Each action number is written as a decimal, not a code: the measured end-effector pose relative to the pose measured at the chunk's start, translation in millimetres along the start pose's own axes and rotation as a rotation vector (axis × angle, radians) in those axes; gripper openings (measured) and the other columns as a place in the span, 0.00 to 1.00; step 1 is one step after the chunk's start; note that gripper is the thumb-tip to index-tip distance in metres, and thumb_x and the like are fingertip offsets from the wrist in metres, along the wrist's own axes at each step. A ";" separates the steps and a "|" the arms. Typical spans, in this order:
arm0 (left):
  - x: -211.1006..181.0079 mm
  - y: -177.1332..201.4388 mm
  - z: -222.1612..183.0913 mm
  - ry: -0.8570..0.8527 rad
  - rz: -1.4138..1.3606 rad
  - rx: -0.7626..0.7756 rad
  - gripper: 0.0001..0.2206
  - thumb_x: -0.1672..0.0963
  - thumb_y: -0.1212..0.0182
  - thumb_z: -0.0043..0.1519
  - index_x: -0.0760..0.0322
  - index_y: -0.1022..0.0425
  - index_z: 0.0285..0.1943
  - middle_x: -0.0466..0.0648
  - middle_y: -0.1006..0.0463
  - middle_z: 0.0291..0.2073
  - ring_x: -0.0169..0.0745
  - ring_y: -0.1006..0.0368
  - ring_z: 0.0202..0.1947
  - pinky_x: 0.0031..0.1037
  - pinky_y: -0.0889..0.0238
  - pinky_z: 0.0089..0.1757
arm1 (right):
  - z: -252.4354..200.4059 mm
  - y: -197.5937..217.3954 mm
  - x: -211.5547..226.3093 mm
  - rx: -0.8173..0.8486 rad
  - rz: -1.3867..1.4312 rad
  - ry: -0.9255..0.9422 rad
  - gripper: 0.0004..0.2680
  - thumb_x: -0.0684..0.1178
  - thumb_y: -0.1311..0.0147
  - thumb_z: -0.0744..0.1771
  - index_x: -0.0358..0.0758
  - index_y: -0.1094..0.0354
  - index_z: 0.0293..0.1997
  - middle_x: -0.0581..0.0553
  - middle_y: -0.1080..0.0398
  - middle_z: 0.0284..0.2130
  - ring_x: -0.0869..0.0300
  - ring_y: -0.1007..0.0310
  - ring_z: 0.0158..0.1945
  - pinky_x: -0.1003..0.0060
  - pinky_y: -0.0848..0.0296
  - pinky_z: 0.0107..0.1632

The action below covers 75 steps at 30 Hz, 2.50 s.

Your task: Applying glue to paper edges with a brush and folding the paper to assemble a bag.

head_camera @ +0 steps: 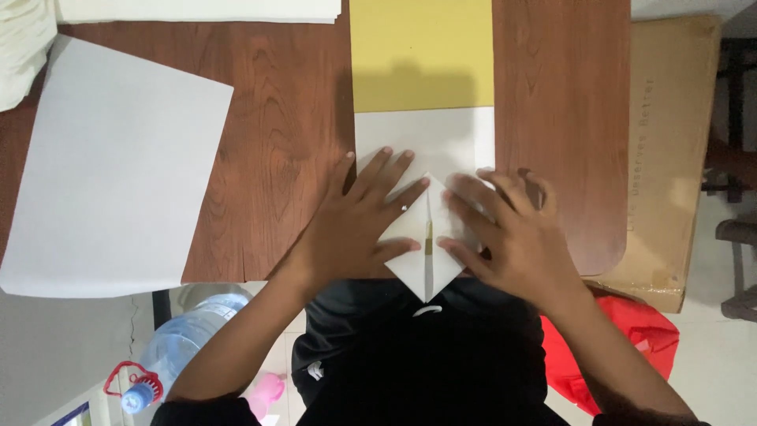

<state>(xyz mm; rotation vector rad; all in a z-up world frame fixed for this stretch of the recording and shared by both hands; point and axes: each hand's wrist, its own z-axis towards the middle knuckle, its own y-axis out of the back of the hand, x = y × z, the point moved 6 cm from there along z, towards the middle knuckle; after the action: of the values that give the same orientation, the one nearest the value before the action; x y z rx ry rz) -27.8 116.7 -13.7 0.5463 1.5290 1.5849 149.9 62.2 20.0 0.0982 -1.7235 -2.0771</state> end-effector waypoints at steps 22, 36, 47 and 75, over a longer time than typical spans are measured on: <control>-1.0 3.6 21.2 0.090 0.094 0.168 0.71 0.21 0.40 0.34 0.54 0.57 0.84 0.51 0.65 0.81 0.61 0.72 0.80 0.63 0.72 0.69 | 16.9 11.5 -12.5 0.207 0.113 0.023 0.39 0.80 0.46 0.59 0.44 0.42 0.72 0.46 0.45 0.71 0.40 0.56 0.77 0.09 0.76 0.60; 13.6 21.7 37.4 -0.120 0.428 0.081 0.58 0.20 0.56 0.42 0.48 0.37 0.75 0.47 0.39 0.73 0.50 0.42 0.70 0.48 0.41 0.57 | 15.7 7.4 -5.7 0.239 0.132 -0.043 0.41 0.80 0.41 0.57 0.42 0.45 0.72 0.45 0.50 0.73 0.42 0.62 0.79 0.08 0.75 0.58; 60.7 14.0 69.6 -0.466 -0.176 -0.029 0.34 0.34 0.43 0.57 0.54 0.22 0.60 0.61 0.34 0.65 0.66 0.41 0.66 0.60 0.51 0.62 | 17.5 26.2 -52.9 -0.028 0.423 -0.206 0.25 0.58 0.45 0.66 0.40 0.44 0.70 0.39 0.40 0.68 0.46 0.43 0.72 0.36 0.60 0.69; 64.5 22.1 65.3 -0.407 -0.473 0.103 0.33 0.38 0.39 0.57 0.58 0.29 0.63 0.62 0.39 0.71 0.63 0.50 0.73 0.61 0.66 0.66 | 102.5 4.1 -290.8 -1.133 1.200 -0.834 0.07 0.54 0.47 0.70 0.44 0.32 0.43 0.54 0.32 0.28 0.67 0.34 0.29 0.74 0.30 0.36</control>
<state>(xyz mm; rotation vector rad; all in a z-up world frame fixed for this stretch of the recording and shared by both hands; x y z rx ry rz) -17.3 209.1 2.4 0.4834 1.3097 0.9701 380.0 264.1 -17.0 -1.7888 -0.2771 -1.7294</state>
